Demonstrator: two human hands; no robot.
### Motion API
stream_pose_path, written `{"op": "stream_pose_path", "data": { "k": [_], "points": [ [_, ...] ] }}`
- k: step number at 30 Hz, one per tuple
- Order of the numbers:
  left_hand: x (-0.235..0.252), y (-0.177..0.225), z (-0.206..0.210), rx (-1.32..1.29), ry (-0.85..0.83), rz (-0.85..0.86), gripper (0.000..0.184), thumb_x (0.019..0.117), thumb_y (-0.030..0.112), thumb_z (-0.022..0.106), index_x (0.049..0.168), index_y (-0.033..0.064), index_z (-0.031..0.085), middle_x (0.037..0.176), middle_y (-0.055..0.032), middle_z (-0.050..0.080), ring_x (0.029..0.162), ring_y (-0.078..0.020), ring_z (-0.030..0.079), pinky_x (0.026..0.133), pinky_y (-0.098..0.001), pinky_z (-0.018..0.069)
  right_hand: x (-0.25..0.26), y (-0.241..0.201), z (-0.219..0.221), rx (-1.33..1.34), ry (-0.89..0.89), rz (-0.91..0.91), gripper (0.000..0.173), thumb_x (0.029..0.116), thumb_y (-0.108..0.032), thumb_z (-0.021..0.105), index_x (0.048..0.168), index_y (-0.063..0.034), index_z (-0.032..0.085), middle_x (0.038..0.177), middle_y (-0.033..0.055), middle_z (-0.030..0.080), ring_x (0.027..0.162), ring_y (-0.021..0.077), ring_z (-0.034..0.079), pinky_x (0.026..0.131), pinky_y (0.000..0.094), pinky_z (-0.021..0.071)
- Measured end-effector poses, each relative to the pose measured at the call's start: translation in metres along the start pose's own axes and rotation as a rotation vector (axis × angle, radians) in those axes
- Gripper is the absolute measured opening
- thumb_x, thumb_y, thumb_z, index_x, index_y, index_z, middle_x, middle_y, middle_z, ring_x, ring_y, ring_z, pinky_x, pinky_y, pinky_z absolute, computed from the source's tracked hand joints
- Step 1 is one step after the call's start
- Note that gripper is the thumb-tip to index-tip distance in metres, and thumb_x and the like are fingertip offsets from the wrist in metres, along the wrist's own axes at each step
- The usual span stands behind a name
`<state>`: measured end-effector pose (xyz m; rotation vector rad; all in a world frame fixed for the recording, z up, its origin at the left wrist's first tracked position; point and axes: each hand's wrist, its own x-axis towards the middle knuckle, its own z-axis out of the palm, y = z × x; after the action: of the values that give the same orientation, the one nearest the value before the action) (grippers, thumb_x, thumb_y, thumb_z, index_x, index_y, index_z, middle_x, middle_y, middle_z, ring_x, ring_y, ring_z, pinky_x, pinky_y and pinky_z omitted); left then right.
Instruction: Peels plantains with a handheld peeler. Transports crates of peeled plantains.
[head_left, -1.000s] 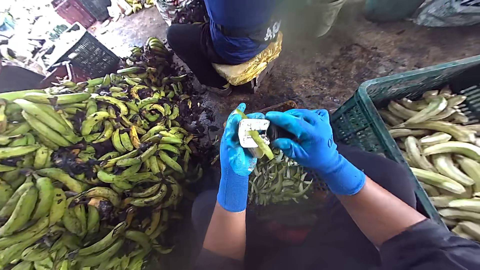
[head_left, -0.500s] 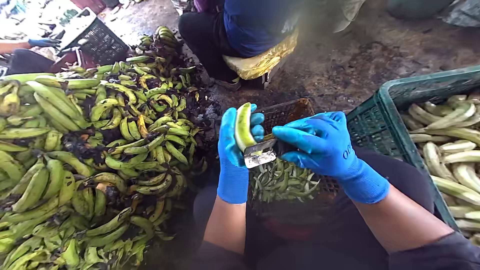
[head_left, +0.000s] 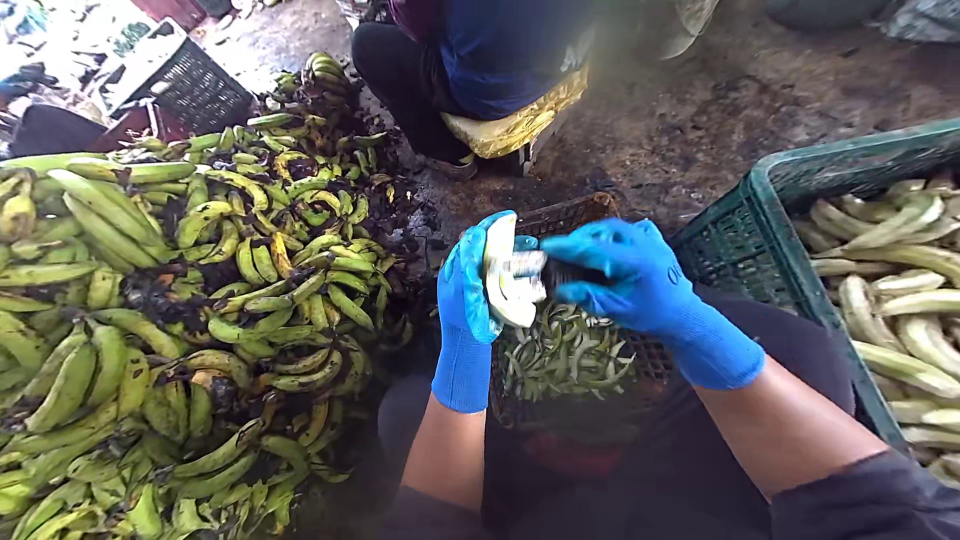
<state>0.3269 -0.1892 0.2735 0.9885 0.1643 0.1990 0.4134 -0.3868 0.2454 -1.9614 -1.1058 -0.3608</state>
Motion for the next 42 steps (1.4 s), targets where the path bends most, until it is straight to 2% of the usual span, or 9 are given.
{"op": "stream_pose_path", "data": {
  "k": [4, 10, 16, 20, 25, 29, 35, 40, 42],
  "points": [
    [-0.003, -0.002, -0.001, 0.137, 0.050, 0.085, 0.046, 0.1082, 0.028, 0.028, 0.132, 0.0067, 0.061, 0.097, -0.0130, 0.072, 0.065, -0.0147, 0.066, 0.055, -0.0271, 0.0572, 0.012, 0.014, -0.005, 0.057, 0.222, 0.264, 0.052, 0.0949, -0.050, 0.065, 0.133, -0.0133, 0.068, 0.124, 0.0129, 0.067, 0.111, 0.0279, 0.061, 0.091, 0.0521, 0.0486],
    [0.007, 0.011, -0.031, -0.090, 0.190, 0.121, 0.041, 0.1091, 0.030, 0.026, 0.123, 0.0107, 0.060, 0.102, -0.0100, 0.071, 0.075, -0.0169, 0.069, 0.060, -0.0276, 0.0583, -0.006, 0.011, -0.011, -0.139, -0.409, 0.454, 0.043, 0.0901, -0.052, 0.071, 0.127, -0.0305, 0.072, 0.124, 0.0079, 0.067, 0.110, 0.0301, 0.064, 0.088, 0.0612, 0.0465],
    [0.016, -0.032, -0.008, -0.089, -0.391, -0.116, 0.034, 0.0966, 0.042, 0.063, 0.116, 0.0155, 0.071, 0.110, -0.0031, 0.073, 0.097, -0.0133, 0.071, 0.080, -0.0313, 0.0608, -0.022, -0.028, -0.007, 1.032, -0.191, 0.414, 0.044, 0.0919, -0.031, 0.069, 0.126, -0.0023, 0.067, 0.132, 0.0118, 0.063, 0.108, 0.0163, 0.066, 0.088, 0.0355, 0.0588],
    [0.029, -0.045, -0.001, 0.063, -0.373, -0.021, 0.044, 0.1025, 0.042, 0.054, 0.133, 0.0111, 0.062, 0.121, -0.0079, 0.071, 0.111, -0.0192, 0.068, 0.095, -0.0380, 0.0568, -0.035, -0.031, -0.034, 0.414, 0.118, 0.273, 0.036, 0.0918, -0.038, 0.072, 0.118, -0.0148, 0.077, 0.129, 0.0115, 0.067, 0.118, 0.0199, 0.064, 0.095, 0.0430, 0.0570],
    [0.029, -0.010, 0.016, 0.119, -0.073, -0.046, 0.072, 0.1027, 0.063, 0.035, 0.162, 0.0287, 0.011, 0.153, -0.0127, 0.047, 0.122, -0.0407, 0.062, 0.085, -0.0586, 0.0587, -0.053, 0.038, -0.116, -0.363, 0.479, 0.567, 0.044, 0.0891, -0.055, 0.069, 0.122, -0.0267, 0.075, 0.151, 0.0191, 0.050, 0.122, 0.0372, 0.061, 0.082, 0.0606, 0.0538],
    [0.028, -0.014, 0.020, 0.159, 0.028, 0.141, 0.050, 0.1104, 0.041, 0.020, 0.149, 0.0133, 0.035, 0.119, -0.0065, 0.072, 0.098, -0.0252, 0.073, 0.083, -0.0438, 0.0623, -0.049, 0.023, -0.084, -0.216, 0.573, 0.560, 0.039, 0.0888, -0.048, 0.072, 0.120, -0.0244, 0.075, 0.153, 0.0145, 0.049, 0.128, 0.0308, 0.058, 0.086, 0.0538, 0.0587],
    [0.027, -0.014, -0.008, -0.060, 0.085, 0.243, 0.073, 0.1085, 0.047, 0.006, 0.122, 0.0079, 0.066, 0.089, -0.0016, 0.075, 0.082, -0.0162, 0.073, 0.082, -0.0401, 0.0618, -0.066, -0.003, 0.011, 0.029, -0.348, 0.795, 0.042, 0.1019, -0.048, 0.053, 0.128, -0.0173, 0.067, 0.162, 0.0091, 0.038, 0.136, 0.0374, 0.049, 0.100, 0.0660, 0.0410],
    [0.033, -0.025, -0.005, 0.048, -0.138, -0.002, 0.067, 0.1073, 0.054, 0.008, 0.148, 0.0135, 0.042, 0.137, -0.0076, 0.062, 0.119, -0.0259, 0.066, 0.092, -0.0455, 0.0585, -0.088, -0.012, -0.065, 0.110, 0.209, 0.555, 0.035, 0.1021, -0.027, 0.057, 0.087, -0.0001, 0.074, 0.131, 0.0112, 0.069, 0.119, 0.0233, 0.066, 0.099, 0.0457, 0.0535],
    [0.041, -0.031, -0.010, 0.089, -0.317, -0.070, 0.066, 0.1083, 0.052, 0.015, 0.143, 0.0130, 0.054, 0.125, -0.0081, 0.070, 0.117, -0.0266, 0.067, 0.100, -0.0485, 0.0542, -0.121, -0.008, -0.108, -0.032, 0.382, 0.510, 0.032, 0.1012, -0.023, 0.056, 0.088, -0.0011, 0.076, 0.126, 0.0096, 0.072, 0.119, 0.0204, 0.067, 0.100, 0.0416, 0.0548]
  ]
}}
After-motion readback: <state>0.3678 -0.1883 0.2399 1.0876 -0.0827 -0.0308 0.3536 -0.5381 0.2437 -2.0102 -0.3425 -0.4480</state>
